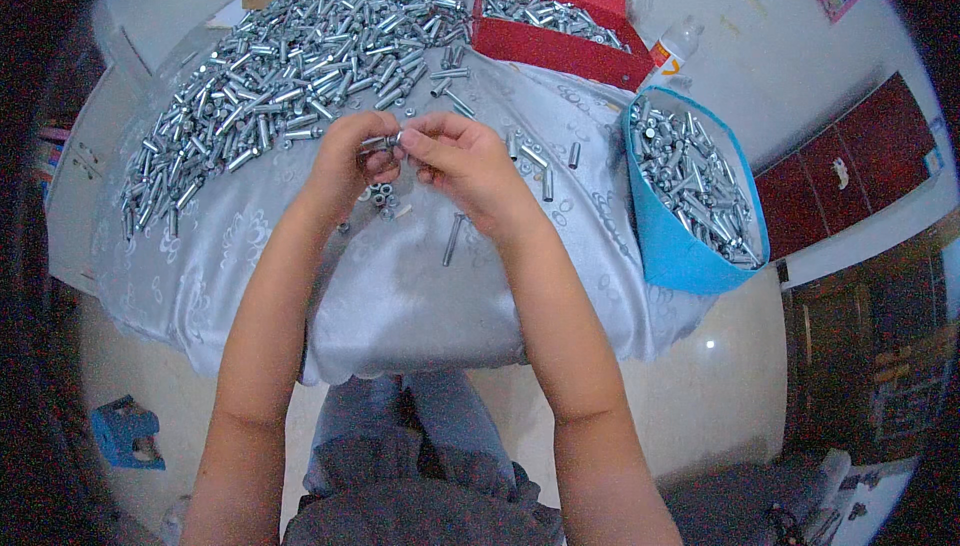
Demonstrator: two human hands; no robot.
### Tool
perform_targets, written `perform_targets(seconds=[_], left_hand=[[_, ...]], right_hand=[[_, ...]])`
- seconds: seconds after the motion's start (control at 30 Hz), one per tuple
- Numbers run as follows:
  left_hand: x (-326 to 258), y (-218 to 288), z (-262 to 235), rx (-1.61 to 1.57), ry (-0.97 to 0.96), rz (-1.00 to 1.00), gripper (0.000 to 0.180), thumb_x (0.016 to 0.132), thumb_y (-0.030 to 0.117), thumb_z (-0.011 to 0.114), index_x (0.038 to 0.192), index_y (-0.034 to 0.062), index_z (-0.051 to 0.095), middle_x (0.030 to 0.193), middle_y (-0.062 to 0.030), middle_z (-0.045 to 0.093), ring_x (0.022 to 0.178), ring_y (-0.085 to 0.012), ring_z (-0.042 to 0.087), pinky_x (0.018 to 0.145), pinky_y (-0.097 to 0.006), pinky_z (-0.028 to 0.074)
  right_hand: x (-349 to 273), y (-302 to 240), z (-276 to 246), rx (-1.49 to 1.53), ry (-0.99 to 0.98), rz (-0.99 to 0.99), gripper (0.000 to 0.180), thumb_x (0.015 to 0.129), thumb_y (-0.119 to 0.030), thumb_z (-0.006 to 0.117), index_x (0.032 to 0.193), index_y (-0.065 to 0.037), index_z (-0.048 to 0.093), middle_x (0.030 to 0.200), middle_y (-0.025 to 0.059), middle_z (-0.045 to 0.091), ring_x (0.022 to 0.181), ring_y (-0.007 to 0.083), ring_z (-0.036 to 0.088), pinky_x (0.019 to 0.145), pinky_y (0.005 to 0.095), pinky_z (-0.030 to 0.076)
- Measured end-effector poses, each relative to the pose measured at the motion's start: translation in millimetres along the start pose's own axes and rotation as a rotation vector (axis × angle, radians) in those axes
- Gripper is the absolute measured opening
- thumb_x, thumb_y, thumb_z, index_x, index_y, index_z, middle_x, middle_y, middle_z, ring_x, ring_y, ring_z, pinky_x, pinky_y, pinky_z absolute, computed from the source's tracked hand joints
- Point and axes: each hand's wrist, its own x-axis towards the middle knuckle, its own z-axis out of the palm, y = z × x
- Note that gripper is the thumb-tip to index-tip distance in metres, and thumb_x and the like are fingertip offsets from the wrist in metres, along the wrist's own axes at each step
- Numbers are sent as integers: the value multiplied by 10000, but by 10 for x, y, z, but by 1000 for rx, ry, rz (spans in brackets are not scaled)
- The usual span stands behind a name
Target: The person repeatedly picks up bolts and washers from a table, threads the washers onto the bolts by hand, and places the assembled units into a blue container. The process is continuous and repetitive, focusing on manual assembly of hardware components.
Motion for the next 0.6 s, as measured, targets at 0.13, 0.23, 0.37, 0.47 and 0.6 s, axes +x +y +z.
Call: perform_targets(seconds=[0.13,0.23,0.37,0.47,0.6], left_hand=[[2,-5,4,-20,-9,-33,185,778,180,480,657,42,505,519,4,409,412,-54,309,388,-206,253],[-10,-1,-9,-72,-87,-95,198,802,204,488,680,49,507,497,25,370,395,-47,286,379,-205,237],[-14,18,13,-20,-73,-136,247,822,284,506,685,79,485,533,45,358,413,-47,290,372,-212,216],[1,24,52,-45,0,-60,229,829,300,505,729,94,501,539,56,356,422,-35,290,376,-202,212],[36,21,18,2,151,-72,208,836,283,505,805,77,514,525,65,319,419,-31,278,388,-193,236]], right_hand=[[-27,-19,-54,141,-114,151,187,824,-146,548,964,-25,521,802,28,539,645,74,450,563,192,386],[-23,-3,-64,187,-159,170,214,826,-146,544,1002,-31,499,803,25,533,634,69,434,549,186,374],[-28,-19,24,123,-44,59,213,774,-160,620,929,-42,536,719,-8,530,587,59,450,504,171,353],[4,-4,61,-72,68,-156,204,766,-118,619,939,-22,569,752,20,565,629,71,491,550,177,388],[-3,43,157,-315,171,-360,195,751,-73,620,936,-14,610,831,64,603,703,93,536,629,204,428]])
